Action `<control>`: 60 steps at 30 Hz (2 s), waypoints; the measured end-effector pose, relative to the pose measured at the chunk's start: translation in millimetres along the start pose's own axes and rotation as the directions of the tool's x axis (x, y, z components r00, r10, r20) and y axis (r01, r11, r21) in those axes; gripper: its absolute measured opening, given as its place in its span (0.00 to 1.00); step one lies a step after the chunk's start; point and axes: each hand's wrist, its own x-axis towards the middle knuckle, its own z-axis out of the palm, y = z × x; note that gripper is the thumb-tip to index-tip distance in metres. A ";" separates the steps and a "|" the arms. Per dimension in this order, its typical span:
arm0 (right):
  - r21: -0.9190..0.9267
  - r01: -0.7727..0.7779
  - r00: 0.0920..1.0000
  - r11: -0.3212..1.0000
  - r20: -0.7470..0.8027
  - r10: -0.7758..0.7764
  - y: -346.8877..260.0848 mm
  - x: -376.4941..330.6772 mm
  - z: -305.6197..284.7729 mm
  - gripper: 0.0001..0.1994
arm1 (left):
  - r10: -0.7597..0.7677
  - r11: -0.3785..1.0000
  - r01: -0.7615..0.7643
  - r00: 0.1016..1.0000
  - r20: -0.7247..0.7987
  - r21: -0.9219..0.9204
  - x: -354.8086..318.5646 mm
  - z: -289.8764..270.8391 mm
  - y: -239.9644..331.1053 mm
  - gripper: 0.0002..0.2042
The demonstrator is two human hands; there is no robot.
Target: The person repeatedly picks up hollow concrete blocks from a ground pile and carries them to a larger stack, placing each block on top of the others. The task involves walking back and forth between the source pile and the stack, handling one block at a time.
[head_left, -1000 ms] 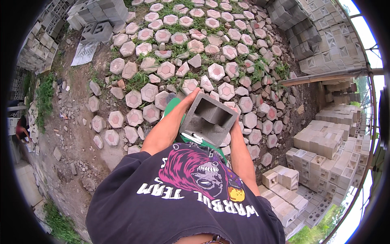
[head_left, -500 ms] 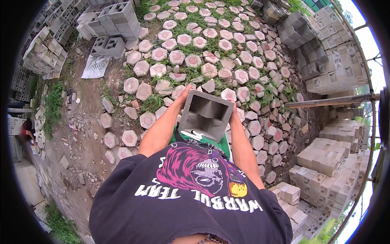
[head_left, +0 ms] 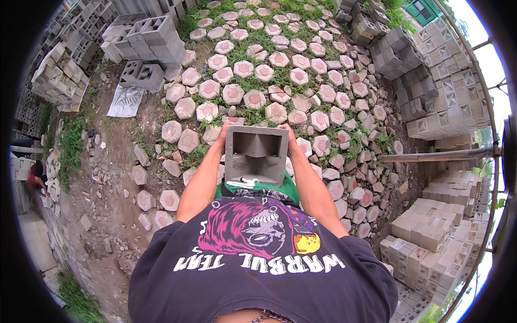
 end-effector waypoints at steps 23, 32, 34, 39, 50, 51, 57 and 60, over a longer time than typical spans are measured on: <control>0.072 -0.065 0.996 0.995 0.068 0.060 -189.6 154.3 -18.5 0.19 | -0.046 0.999 0.046 0.998 -0.039 -0.011 197.4 80.4 151.2 0.19; 0.124 0.054 0.998 0.991 0.016 -0.057 -242.7 209.6 5.1 0.20 | -0.103 0.985 0.107 0.994 -0.038 0.134 288.1 56.6 215.2 0.19; 0.121 0.011 1.000 0.993 -0.025 -0.008 -249.6 227.6 14.6 0.19 | -0.125 0.980 0.127 0.992 -0.023 0.151 302.2 52.2 235.7 0.20; 0.120 0.078 0.996 0.990 -0.052 -0.072 -283.4 283.5 56.1 0.17 | -0.080 0.980 0.098 0.991 -0.111 0.173 331.9 46.9 305.4 0.19; 0.152 0.035 0.999 0.988 -0.032 -0.031 -327.6 357.6 145.1 0.18 | -0.068 0.947 0.045 0.996 0.061 0.318 385.0 -20.7 407.4 0.26; 0.148 0.039 0.999 0.988 -0.033 -0.034 -328.6 361.9 147.1 0.18 | -0.078 0.954 0.056 0.995 0.064 0.295 388.3 -24.0 409.5 0.26; 0.068 0.025 0.999 0.997 -0.038 -0.023 -358.9 368.4 183.0 0.19 | -0.078 0.974 0.053 0.992 0.104 0.221 397.9 -28.1 437.7 0.27; 0.051 0.024 0.999 0.998 0.036 -0.025 -368.4 387.8 187.2 0.20 | -0.061 0.989 0.044 0.991 0.118 0.138 399.0 -25.4 450.2 0.27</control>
